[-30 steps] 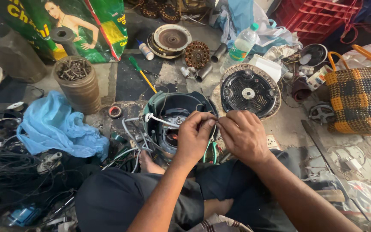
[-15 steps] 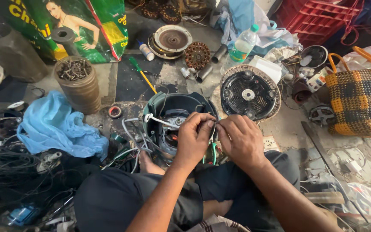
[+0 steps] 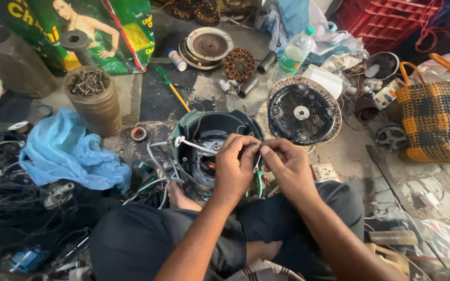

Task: The person sits on the floor and repairs a small electric fan motor. They use pliers to strip and twist wires, connect them to the motor terminals, and adjust the internal components.

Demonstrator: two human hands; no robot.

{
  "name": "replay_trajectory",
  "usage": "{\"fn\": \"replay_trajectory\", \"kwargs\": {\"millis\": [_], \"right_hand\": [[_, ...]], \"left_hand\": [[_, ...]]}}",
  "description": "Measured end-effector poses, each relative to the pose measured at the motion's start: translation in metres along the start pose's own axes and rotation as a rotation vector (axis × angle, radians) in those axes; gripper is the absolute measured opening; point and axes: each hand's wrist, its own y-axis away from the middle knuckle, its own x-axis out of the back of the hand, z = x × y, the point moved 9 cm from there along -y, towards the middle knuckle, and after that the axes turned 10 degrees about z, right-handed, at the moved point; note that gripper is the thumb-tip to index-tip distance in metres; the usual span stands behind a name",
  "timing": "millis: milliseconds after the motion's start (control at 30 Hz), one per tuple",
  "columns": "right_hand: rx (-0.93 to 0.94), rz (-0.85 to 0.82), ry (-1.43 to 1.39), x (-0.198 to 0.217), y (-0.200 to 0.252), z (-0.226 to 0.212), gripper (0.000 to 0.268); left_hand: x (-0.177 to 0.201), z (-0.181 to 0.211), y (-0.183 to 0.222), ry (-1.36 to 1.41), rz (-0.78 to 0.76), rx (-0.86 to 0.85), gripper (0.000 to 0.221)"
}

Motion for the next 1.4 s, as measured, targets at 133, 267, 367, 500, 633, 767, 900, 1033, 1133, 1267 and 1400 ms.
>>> {"fn": "replay_trajectory", "kwargs": {"millis": [133,267,367,500,633,767,900,1033,1133,1267,1400], "right_hand": [[0.01,-0.081,-0.061,-0.009,-0.004,0.0,0.019],[0.06,-0.078,0.08,-0.009,0.001,0.008,0.019],[-0.148,-0.083,-0.108,-0.017,0.012,0.033,0.021],[-0.322,-0.071,-0.253,-0.016,0.031,0.059,0.022],[-0.285,-0.081,-0.148,-0.007,0.034,0.061,0.023],[-0.264,-0.046,-0.052,0.002,0.03,0.06,0.022],[-0.156,-0.066,-0.009,-0.001,0.03,0.052,0.02],[0.023,-0.02,0.209,0.003,0.024,0.036,0.018],[-0.007,0.117,0.145,0.013,0.009,0.037,0.026],[-0.421,0.014,-0.063,0.0,-0.019,0.08,0.053],[-0.584,-0.064,-0.191,-0.013,-0.021,0.105,0.058]], "left_hand": [[0.001,-0.003,0.003,0.004,-0.05,0.049,0.007],[0.006,0.012,0.012,-0.106,-0.055,-0.116,0.014],[0.011,0.02,0.025,-0.214,-0.103,-0.221,0.02],[0.007,0.018,0.04,-0.363,-0.23,-0.323,0.027],[0.0,0.02,0.044,-0.501,-0.322,-0.445,0.022],[-0.002,0.021,0.038,-0.464,-0.345,-0.385,0.016],[0.004,0.021,0.032,-0.386,-0.31,-0.312,0.012],[0.0,0.018,0.025,-0.509,-0.375,-0.41,0.015],[0.005,0.0,0.009,-0.586,-0.316,-0.341,0.01],[0.002,-0.037,-0.008,-0.738,-0.299,-0.141,0.01],[-0.012,-0.067,-0.011,-0.756,-0.339,0.013,0.01]]}}
